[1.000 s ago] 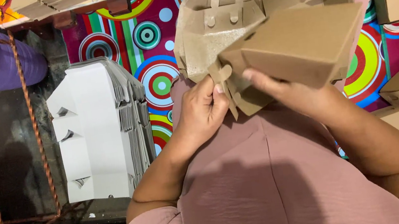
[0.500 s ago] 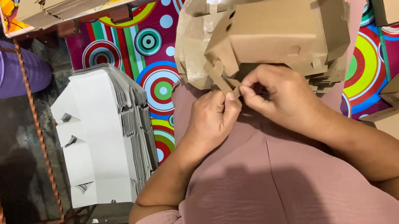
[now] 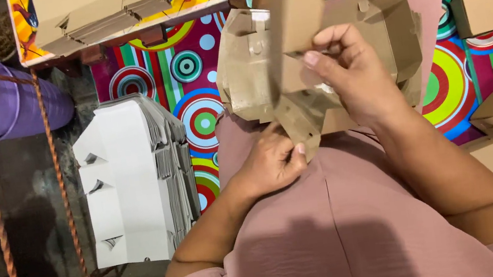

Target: Folding and assembling cardboard food boxes from flat sheets

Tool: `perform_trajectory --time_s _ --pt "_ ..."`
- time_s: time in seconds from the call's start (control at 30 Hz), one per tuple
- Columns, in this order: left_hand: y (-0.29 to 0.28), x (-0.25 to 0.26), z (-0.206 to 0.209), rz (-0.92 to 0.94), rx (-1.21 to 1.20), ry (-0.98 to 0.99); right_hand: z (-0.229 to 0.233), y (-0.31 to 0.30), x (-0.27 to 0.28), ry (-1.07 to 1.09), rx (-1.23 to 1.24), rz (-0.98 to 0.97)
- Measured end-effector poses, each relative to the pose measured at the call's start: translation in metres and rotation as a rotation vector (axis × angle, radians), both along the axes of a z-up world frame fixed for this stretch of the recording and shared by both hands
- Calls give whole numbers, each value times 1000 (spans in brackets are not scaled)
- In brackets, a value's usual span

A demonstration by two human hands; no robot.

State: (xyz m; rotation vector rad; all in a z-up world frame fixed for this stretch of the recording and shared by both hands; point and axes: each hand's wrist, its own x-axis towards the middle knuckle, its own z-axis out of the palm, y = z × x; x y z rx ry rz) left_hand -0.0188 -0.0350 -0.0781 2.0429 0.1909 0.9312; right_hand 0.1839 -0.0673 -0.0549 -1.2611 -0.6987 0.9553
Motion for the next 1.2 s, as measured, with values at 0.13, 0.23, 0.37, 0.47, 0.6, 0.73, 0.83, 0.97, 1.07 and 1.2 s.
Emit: perform_trajectory --time_s 0.13,0.23,0.37,0.47,0.6,0.73,0.83,0.97,1.07,1.2 --pt "3 -1 11 -34 69 21 -2 15 0 137 96 -51" --pt "14 -10 37 154 -88 257 32 2 -8 -1 140 -14" --pt "32 -8 76 368 -102 19 51 -15 -28 -802 215 3" --pt "41 1 91 428 -43 -4 55 -19 -41 -1110 327 -11" --pt "39 4 99 427 -12 18 53 -25 -40 -1277 372 -11" --pt "33 1 98 384 70 89 75 -19 -39 -975 357 110" --pt "28 0 94 294 121 151 65 -23 -33 -1070 330 48" --pt "30 -1 86 263 219 190 69 -23 -34 -1289 333 -44" --pt "28 -1 87 315 255 197 72 -15 -37 -1273 357 -89" --pt "29 -9 56 376 255 152 66 -8 -18 -986 389 -130"
